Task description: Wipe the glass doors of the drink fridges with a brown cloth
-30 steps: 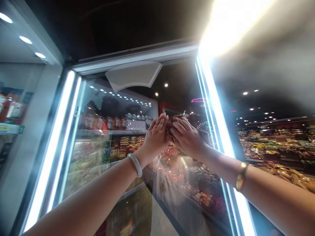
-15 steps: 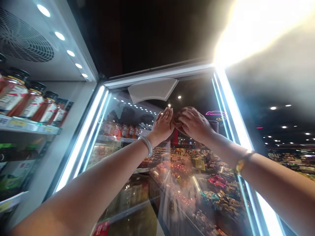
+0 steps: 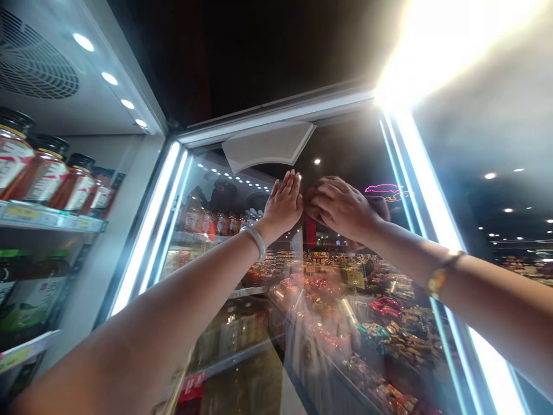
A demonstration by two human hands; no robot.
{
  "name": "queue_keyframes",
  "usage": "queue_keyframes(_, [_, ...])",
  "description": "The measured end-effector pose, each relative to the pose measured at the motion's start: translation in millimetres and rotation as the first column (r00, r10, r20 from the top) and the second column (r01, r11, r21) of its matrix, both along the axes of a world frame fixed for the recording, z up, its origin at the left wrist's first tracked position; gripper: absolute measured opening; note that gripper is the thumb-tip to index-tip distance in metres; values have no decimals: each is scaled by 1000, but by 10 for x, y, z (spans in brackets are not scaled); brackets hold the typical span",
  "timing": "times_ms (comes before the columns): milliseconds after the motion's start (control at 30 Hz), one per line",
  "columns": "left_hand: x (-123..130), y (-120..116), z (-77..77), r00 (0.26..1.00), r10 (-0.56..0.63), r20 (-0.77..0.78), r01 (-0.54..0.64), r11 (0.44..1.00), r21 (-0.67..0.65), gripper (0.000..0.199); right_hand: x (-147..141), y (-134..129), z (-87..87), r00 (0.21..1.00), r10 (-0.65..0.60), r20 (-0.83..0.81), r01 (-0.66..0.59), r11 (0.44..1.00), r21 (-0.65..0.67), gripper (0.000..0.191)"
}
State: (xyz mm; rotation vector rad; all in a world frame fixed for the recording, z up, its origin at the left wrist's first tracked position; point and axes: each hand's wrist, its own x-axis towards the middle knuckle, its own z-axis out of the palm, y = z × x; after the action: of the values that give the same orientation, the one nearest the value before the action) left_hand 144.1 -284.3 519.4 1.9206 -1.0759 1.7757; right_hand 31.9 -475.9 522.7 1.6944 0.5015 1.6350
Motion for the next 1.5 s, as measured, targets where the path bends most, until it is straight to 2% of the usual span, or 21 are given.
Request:
queue_keyframes(67, [96,120,-62,1000,19,4,-19,1000,25,67,-108,-109,-115,1000,-5,-13,5,1000,19,34])
queue_keyframes(133, [154,203,-107,999,35,11,-36,998,48,66,-136,-119,-41,997,21,69,-33,986,166,34])
queue_keyframes(200, [175,246,-126,999,40,8,-40,998,45,66,-10,54,129,983,44,175,-98,945,312,35])
queue_keyframes(267, [184,279,-133,999,40,6,-40,999,22,65,232,370,240,975,62,211,-135,926,354,36])
queue_keyframes(333, [210,339,-159,999,45,-4,-45,999,3,63,467,682,192,985,70,156,-114,947,299,39])
queue_keyframes(400, [267,444,-218,998,54,-24,-54,999,-2,63,571,839,16,995,51,84,-68,975,212,39])
queue_keyframes(467, [346,577,-298,998,54,-32,-54,998,20,65,518,796,-164,1000,13,12,-14,992,129,37])
queue_keyframes(533, [421,696,-369,998,49,-32,-47,998,46,66,391,652,-227,1000,-10,-16,12,995,99,34])
queue_keyframes(633, [479,783,-408,998,46,-43,-43,997,58,66,330,604,-69,996,15,85,-34,971,237,36])
queue_keyframes(700, [484,794,-394,998,50,-41,-48,998,44,66,458,792,64,988,42,150,-92,934,344,38])
queue_keyframes(767, [488,809,-376,997,65,-46,-64,998,21,66,654,1067,80,989,54,136,-98,933,345,40])
queue_keyframes(833, [517,856,-378,994,83,-76,-83,997,-4,66,806,1270,-63,995,43,88,-65,963,260,44])
queue_keyframes(900, [572,935,-408,992,82,-97,-84,996,-9,66,832,1290,-303,999,15,37,-20,989,144,49])
queue_keyframes(967, [634,1017,-453,994,64,-90,-64,998,2,66,730,1132,-522,1000,-20,-13,20,1000,18,52])
queue_keyframes(1033, [672,1075,-487,996,43,-79,-41,999,20,66,567,902,-616,997,-71,-42,68,994,-85,51])
queue_keyframes(1100, [675,1100,-495,995,30,-91,-28,999,27,66,444,728,-547,993,-118,-27,113,984,-139,52])
queue_keyframes(1167, [652,1108,-477,995,24,-102,-20,999,32,66,429,692,-356,990,-142,17,143,978,-150,53])
queue_keyframes(1267, [629,1140,-432,996,20,-86,-17,999,34,65,617,921,-32,987,-136,83,143,987,-80,47])
queue_keyframes(1333, [658,1196,-414,998,24,-62,-23,1000,16,65,810,1200,69,986,-109,125,104,993,48,44])
queue_keyframes(1433, [781,1329,-446,998,39,-57,-42,998,-46,63,1027,1583,-78,987,-63,151,35,983,182,40])
queue_keyframes(1500, [892,1434,-520,997,45,-68,-50,996,-73,64,1045,1676,-324,991,-85,99,76,993,94,37])
